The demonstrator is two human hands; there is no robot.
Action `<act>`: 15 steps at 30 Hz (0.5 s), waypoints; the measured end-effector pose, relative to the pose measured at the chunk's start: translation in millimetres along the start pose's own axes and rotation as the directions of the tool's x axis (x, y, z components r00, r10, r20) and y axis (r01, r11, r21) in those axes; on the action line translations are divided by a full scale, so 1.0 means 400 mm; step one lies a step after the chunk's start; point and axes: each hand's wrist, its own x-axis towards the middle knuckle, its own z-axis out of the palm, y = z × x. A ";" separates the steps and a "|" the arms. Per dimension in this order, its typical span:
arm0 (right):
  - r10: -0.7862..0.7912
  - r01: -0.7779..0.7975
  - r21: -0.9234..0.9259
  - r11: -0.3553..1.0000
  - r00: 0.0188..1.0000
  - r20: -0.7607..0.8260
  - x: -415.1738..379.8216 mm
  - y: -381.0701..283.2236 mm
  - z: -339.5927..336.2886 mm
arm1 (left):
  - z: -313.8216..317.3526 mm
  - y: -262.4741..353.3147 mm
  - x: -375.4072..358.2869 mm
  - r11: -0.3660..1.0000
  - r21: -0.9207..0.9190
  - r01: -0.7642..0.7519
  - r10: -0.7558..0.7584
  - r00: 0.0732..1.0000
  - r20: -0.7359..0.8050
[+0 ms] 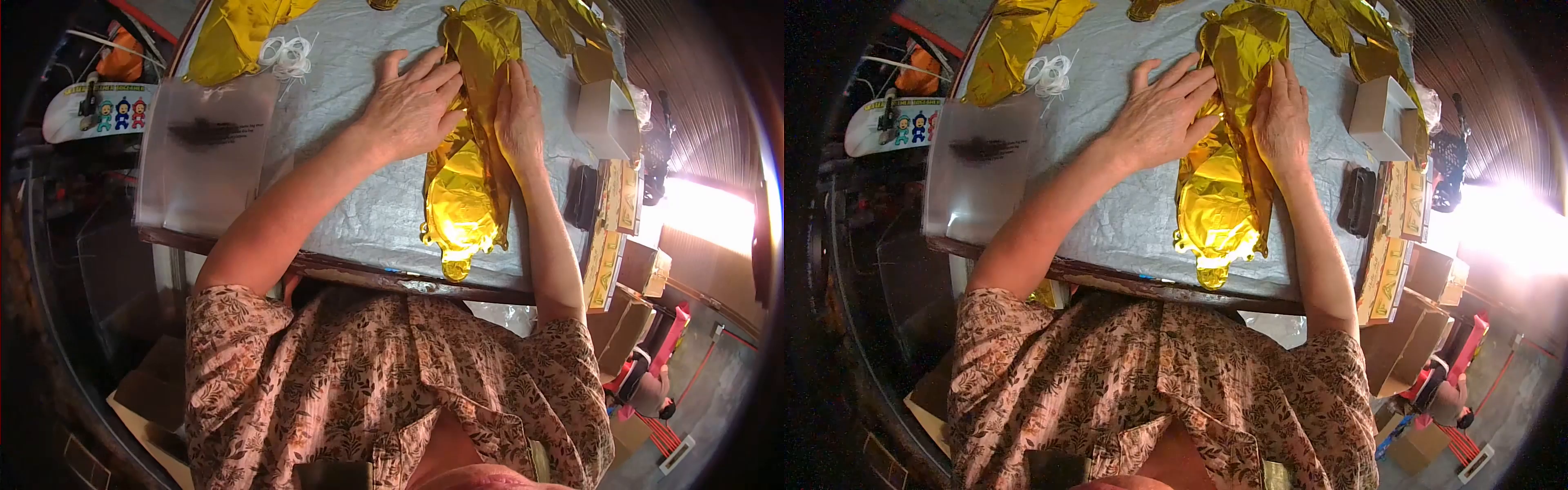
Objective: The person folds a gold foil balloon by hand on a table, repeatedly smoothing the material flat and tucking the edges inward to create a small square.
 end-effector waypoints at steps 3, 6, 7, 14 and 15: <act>0.023 -0.023 -0.025 0.999 1.000 0.019 -0.002 -0.007 -0.006 | 0.006 -0.003 -0.003 1.000 0.012 0.000 0.000 1.000 -0.005; 0.001 -0.001 -0.045 0.999 1.000 0.005 -0.001 -0.041 -0.013 | 0.013 -0.008 -0.002 1.000 0.028 -0.015 0.016 0.998 -0.057; -0.008 0.008 -0.021 1.000 1.000 -0.002 -0.002 -0.052 -0.013 | 0.015 -0.010 -0.002 0.999 0.029 -0.021 0.022 0.998 -0.056; 0.007 -0.006 -0.029 1.000 1.000 0.031 0.003 -0.060 -0.011 | 0.021 -0.012 0.000 0.999 0.023 0.039 -0.039 0.999 -0.015; -0.044 0.046 -0.083 0.995 0.999 0.022 0.006 -0.066 -0.016 | 0.020 -0.012 0.002 0.998 0.021 0.055 -0.055 0.998 0.002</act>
